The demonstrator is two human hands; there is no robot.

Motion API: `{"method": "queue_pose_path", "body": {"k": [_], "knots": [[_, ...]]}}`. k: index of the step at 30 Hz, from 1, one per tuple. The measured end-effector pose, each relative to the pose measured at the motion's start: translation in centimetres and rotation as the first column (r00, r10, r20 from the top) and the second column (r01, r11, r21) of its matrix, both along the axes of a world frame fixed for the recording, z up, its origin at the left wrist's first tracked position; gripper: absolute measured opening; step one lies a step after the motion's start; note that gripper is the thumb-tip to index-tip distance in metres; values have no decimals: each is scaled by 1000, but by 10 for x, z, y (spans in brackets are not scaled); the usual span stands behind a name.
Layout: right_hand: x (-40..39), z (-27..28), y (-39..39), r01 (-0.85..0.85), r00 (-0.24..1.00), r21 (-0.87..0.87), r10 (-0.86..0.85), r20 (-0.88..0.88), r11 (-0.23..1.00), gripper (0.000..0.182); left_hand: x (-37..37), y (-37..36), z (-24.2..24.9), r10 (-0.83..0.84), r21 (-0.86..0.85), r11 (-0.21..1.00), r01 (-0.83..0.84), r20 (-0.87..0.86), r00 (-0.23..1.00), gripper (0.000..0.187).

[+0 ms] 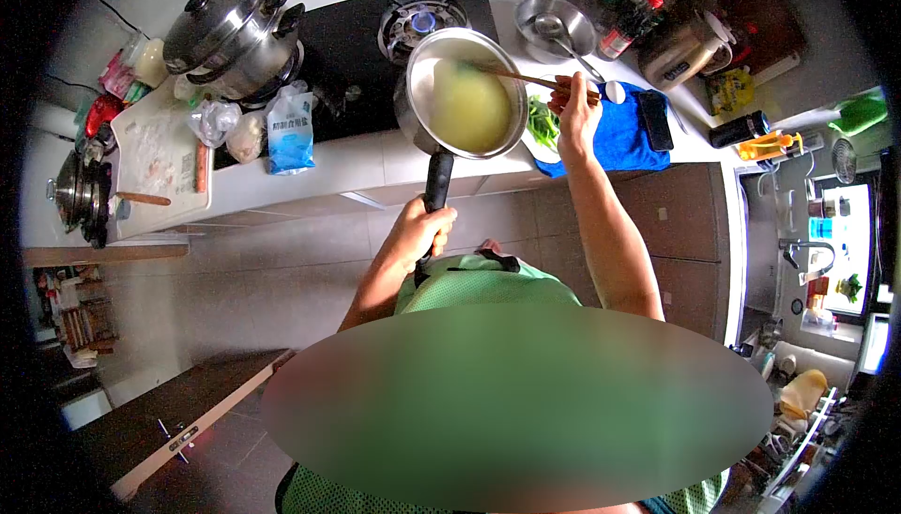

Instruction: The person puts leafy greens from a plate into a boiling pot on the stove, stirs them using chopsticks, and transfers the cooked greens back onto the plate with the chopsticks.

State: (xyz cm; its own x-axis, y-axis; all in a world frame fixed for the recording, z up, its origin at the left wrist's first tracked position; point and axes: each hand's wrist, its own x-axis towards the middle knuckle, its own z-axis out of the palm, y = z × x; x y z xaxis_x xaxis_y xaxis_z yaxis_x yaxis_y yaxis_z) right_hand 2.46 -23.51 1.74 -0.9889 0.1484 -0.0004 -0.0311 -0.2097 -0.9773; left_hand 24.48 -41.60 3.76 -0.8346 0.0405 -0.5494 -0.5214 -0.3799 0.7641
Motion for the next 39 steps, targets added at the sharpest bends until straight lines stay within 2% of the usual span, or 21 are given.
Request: {"method": "queue_pose_path", "body": {"k": [2, 7, 11, 14, 15, 18, 19, 21, 22, 23, 25, 27, 29, 31, 33, 35, 36, 37, 39], "knots": [[0, -2, -3, 80, 997, -3, -80, 0, 997, 39, 0, -1, 0, 4, -4, 1000, -4, 1, 1000, 17], [9, 15, 0, 124, 992, -101, -126, -14, 987, 37, -1, -5, -2, 4, -5, 1000, -4, 9, 1000, 16], [18, 36, 15, 91, 988, -58, -97, -117, 994, 38, -3, -7, -6, -4, 14, 1000, 4, 2, 1000, 17], [25, 50, 29, 132, 973, -53, -139, -183, 990, 39, -5, -9, -5, 10, -4, 1000, -10, 13, 1000, 17], [29, 54, 39, 138, 966, 63, -121, -228, 988, 37, -6, -10, -4, 6, -3, 1000, -6, 15, 1000, 17], [45, 66, 59, 147, 936, 189, -74, -345, 971, 33, -7, -14, -7, -7, 8, 1000, 7, 17, 1000, 17], [47, 66, 65, 163, 925, 298, -40, -378, 941, 36, -7, -15, -8, -13, 12, 1000, 13, 15, 1000, 16], [47, 64, 76, 9, 955, 486, 137, -263, 874, 35, -8, -16, -8, -27, 6, 1000, 27, 19, 999, 17], [47, 66, 79, -133, 979, 583, 199, -51, 802, 33, -9, -16, -6, -16, 1, 1000, 16, 18, 1000, 17], [50, 67, 77, -178, 980, 526, 197, 21, 832, 30, -10, -16, -5, -5, -4, 1000, 5, 17, 1000, 18], [53, 77, 82, -142, 975, 609, 215, -48, 780, 29, -11, -18, -5, -3, -15, 1000, 3, 11, 1000, 19], [55, 88, 77, -97, 967, 535, 206, -148, 839, 25, -10, -19, -6, -18, -9, 1000, 18, 15, 1000, 19], [63, 99, 63, -168, 945, 498, 283, -164, 851, 23, -10, -19, -7, -14, -8, 1000, 14, 10, 1000, 19], [66, 97, 48, -370, 901, 409, 430, -60, 834, 22, -9, -19, -7, -7, -7, 1000, 7, 4, 1000, 19], [71, 100, 26, -484, 863, 436, 496, 94, 759, 22, -9, -18, -4, -42, -5, 999, 42, -7, 999, 19], [60, 84, 14, -561, 809, 514, 561, 176, 648, 26, -7, -18, -6, -39, -10, 999, 39, -25, 999, 18], [59, 85, 4, -568, 807, 517, 556, 199, 640, 28, -6, -17, -6, -41, -14, 999, 41, -41, 998, 18], [54, 73, -2, -565, 812, 441, 566, 145, 698, 30, -5, -17, -4, -38, -15, 999, 37, -42, 998, 18], [43, 70, -4, -508, 855, 437, 496, 152, 742, 32, -4, -15, 4, -42, -39, 998, 42, -2, 999, 18]]}}
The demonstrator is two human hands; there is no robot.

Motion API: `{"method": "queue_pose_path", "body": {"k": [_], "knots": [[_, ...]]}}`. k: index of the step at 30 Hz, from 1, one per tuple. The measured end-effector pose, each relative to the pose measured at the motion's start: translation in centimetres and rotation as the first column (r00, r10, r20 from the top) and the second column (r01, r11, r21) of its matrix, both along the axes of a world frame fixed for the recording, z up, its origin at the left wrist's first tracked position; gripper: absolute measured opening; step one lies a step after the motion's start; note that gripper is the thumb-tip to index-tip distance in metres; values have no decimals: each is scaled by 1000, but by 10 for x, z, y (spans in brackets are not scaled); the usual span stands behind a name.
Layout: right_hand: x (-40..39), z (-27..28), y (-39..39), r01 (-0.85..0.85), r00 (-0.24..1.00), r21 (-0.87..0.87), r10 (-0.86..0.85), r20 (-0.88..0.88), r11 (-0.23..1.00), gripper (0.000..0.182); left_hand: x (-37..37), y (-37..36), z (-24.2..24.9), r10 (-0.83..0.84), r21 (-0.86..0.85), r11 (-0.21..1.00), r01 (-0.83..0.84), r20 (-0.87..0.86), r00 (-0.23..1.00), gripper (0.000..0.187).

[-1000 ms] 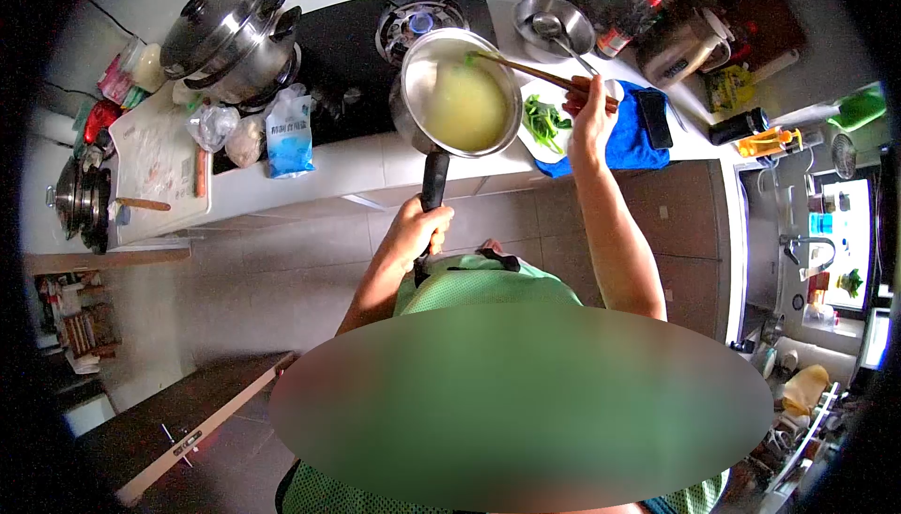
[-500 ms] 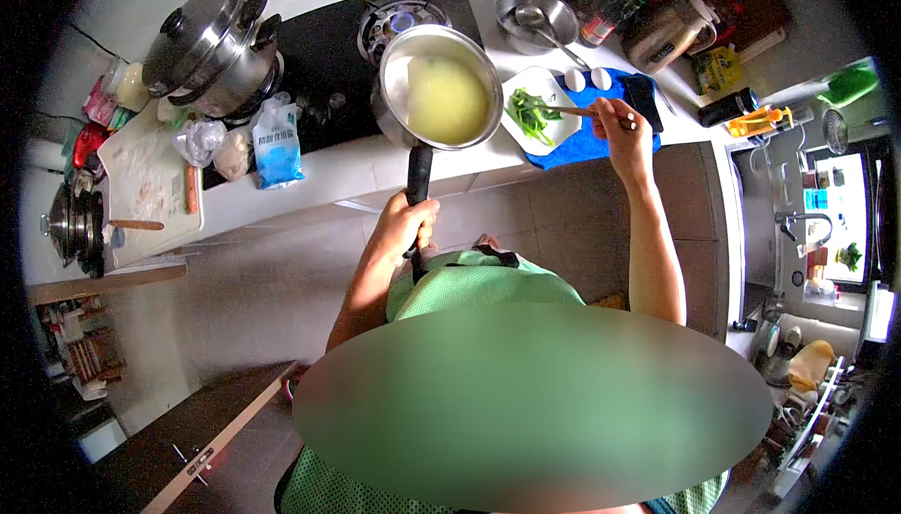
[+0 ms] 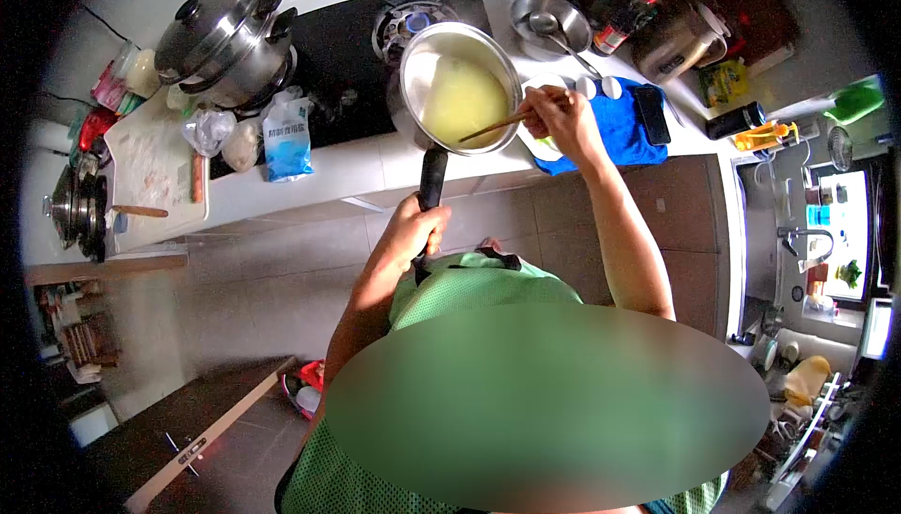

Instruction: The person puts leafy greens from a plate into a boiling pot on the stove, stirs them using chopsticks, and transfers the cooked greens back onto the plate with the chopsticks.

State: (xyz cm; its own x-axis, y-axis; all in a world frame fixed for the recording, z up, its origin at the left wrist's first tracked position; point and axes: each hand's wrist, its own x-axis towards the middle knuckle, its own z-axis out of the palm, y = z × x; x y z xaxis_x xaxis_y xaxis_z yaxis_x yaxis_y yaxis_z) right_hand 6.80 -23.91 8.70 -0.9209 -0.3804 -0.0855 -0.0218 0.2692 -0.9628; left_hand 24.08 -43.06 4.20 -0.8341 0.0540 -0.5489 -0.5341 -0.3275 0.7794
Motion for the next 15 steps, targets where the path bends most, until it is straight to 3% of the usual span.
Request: {"method": "queue_pose_path", "body": {"k": [4, 5, 15], "knots": [[-28, -17, 9, 111, 981, 84, -96, -171, 990, 33, 5, 3, -1, 24, 35, 999, -24, 4, 1000, 17], [-30, -22, 8, 154, 976, -29, -156, -154, 988, 33, 5, 3, -1, 27, 35, 999, -27, 5, 1000, 17], [-32, -39, 0, 245, 952, -388, -296, -76, 889, 34, 7, 3, 0, 35, 38, 999, -35, -8, 999, 16]]}}
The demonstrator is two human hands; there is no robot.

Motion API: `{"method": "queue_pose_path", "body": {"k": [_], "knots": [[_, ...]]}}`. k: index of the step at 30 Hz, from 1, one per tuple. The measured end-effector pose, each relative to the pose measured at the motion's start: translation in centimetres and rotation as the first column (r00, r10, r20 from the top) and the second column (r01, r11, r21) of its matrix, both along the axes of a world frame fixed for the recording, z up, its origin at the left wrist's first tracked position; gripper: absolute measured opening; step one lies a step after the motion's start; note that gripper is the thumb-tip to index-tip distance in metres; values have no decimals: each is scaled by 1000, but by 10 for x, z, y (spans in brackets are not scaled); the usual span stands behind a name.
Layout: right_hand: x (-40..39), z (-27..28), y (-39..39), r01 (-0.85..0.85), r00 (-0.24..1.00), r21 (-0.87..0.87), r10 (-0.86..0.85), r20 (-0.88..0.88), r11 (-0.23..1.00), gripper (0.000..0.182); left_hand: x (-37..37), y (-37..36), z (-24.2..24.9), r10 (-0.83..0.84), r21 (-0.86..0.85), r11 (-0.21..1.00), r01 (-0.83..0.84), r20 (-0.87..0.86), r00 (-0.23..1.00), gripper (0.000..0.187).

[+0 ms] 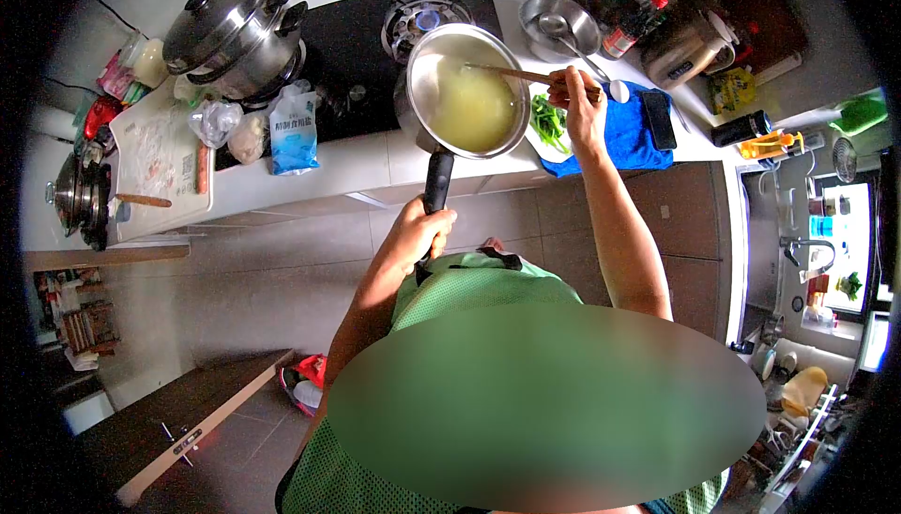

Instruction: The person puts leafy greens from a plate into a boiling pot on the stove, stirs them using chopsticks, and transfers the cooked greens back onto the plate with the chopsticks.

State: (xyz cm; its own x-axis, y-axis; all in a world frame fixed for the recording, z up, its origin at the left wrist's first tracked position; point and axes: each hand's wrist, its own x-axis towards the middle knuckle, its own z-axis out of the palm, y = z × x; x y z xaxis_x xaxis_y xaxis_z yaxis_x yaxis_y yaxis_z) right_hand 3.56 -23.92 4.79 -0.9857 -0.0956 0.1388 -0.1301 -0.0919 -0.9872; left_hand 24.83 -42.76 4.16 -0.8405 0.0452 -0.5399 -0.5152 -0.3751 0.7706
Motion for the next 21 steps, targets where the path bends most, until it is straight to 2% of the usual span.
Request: {"method": "queue_pose_path", "body": {"k": [3, 5, 7, 9, 11, 13, 14, 15, 18, 21], "knots": [[0, 4, 7, -19, 1000, -29, 19, -17, 999, 34, 0, -1, -3, -7, -7, 1000, 7, -16, 1000, 16], [5, 14, 10, -76, 997, 71, 77, -7, 995, 34, -1, -2, -4, -17, -11, 1000, 16, -31, 999, 16], [13, 19, 9, -103, 995, 80, 102, 15, 992, 32, -1, -1, -3, -23, -8, 1000, 23, -26, 999, 15], [24, 24, 3, -135, 991, 162, 131, 33, 978, 29, -1, -2, -2, -28, -1, 1000, 28, -25, 999, 15], [23, 8, -3, -212, 976, 137, 215, -13, 968, 28, -1, -3, -2, -33, 5, 999, 33, -22, 999, 15], [29, 4, -14, -175, 982, 222, 187, -32, 959, 30, 0, -3, -1, -44, 20, 999, 45, -19, 999, 16], [31, 8, -13, -123, 988, 358, 147, -42, 926, 34, 0, -4, 0, -46, 18, 999, 46, -21, 999, 16], [30, 5, -15, -121, 988, 357, 146, -44, 926, 34, 0, -4, 1, -44, 16, 999, 44, -25, 999, 16], [26, -1, -19, 41, 999, 41, -40, -36, 998, 35, 2, -6, 3, -45, 23, 999, 46, -24, 999, 16], [23, 2, -9, 181, 983, -73, -182, -2, 981, 38, 3, -10, 4, -57, 54, 997, 58, -14, 998, 16]]}}
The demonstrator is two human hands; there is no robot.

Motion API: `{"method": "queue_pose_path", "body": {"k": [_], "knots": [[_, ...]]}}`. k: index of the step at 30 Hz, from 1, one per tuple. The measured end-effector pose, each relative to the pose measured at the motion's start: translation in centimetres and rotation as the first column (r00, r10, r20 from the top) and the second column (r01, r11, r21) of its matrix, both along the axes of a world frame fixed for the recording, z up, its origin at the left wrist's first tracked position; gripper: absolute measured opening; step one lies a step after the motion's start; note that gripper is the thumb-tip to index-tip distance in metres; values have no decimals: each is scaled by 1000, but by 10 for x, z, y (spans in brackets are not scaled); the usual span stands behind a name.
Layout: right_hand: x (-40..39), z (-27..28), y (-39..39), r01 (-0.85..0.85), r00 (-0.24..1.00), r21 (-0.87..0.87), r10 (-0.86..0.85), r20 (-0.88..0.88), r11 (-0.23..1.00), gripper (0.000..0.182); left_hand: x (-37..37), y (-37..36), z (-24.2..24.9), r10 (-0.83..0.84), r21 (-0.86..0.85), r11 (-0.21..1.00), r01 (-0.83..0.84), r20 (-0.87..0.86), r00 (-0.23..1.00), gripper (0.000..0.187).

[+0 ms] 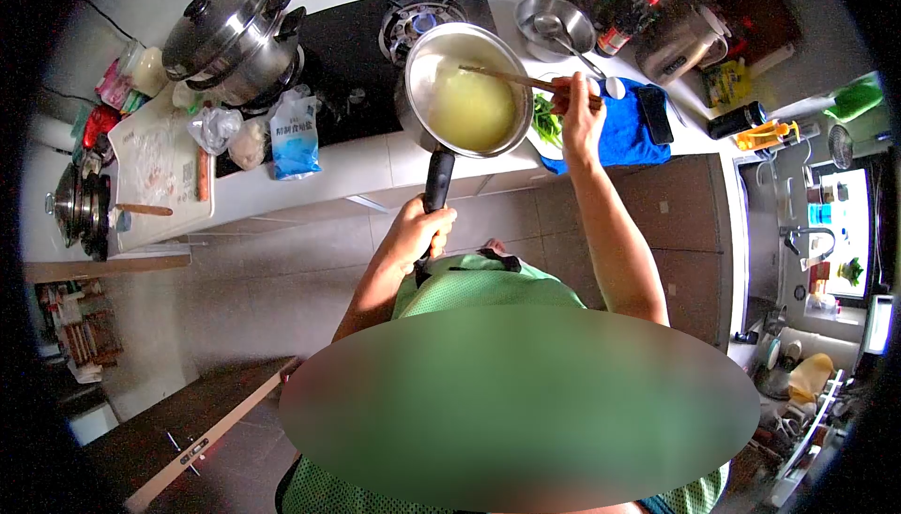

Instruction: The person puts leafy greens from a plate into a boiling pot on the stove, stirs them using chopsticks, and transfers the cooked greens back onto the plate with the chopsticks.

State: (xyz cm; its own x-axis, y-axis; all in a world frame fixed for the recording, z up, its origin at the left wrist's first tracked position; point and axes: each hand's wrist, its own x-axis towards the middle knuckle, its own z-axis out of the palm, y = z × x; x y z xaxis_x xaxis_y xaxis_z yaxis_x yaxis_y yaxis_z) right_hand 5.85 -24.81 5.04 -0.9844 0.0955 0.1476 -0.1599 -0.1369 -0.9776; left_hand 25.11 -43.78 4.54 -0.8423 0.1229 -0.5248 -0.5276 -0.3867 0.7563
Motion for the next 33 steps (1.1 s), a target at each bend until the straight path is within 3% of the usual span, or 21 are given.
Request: {"method": "queue_pose_path", "body": {"k": [4, 9, 14, 19, 23, 28, 33], "knots": [[5, 12, 12, 106, 994, -73, -106, -2, 992, 38, 2, -6, 3, 0, 28, 1000, 0, 14, 1000, 15], [26, 34, 30, -39, 999, 150, 44, -31, 988, 37, 6, -19, 6, -37, 121, 992, 31, 47, 998, 14], [57, 61, 47, -44, 999, 277, 50, -15, 960, 36, 9, -28, 11, -144, 211, 969, 127, 64, 988, 13], [92, 82, 79, 51, 999, 450, -49, -16, 891, 34, 2, -18, 25, -319, 305, 911, 278, 91, 944, 11], [116, 90, 121, 87, 994, 474, -105, 12, 876, 31, -6, 9, 30, -423, 384, 842, 378, 36, 906, 12], [139, 99, 181, 160, 983, 474, -183, 2, 866, 28, -21, 65, 38, -521, 333, 814, 476, 57, 851, 14], [156, 90, 267, 276, 953, 583, -297, -62, 764, 22, -37, 151, 41, -609, 253, 772, 583, 31, 793, 15]]}}
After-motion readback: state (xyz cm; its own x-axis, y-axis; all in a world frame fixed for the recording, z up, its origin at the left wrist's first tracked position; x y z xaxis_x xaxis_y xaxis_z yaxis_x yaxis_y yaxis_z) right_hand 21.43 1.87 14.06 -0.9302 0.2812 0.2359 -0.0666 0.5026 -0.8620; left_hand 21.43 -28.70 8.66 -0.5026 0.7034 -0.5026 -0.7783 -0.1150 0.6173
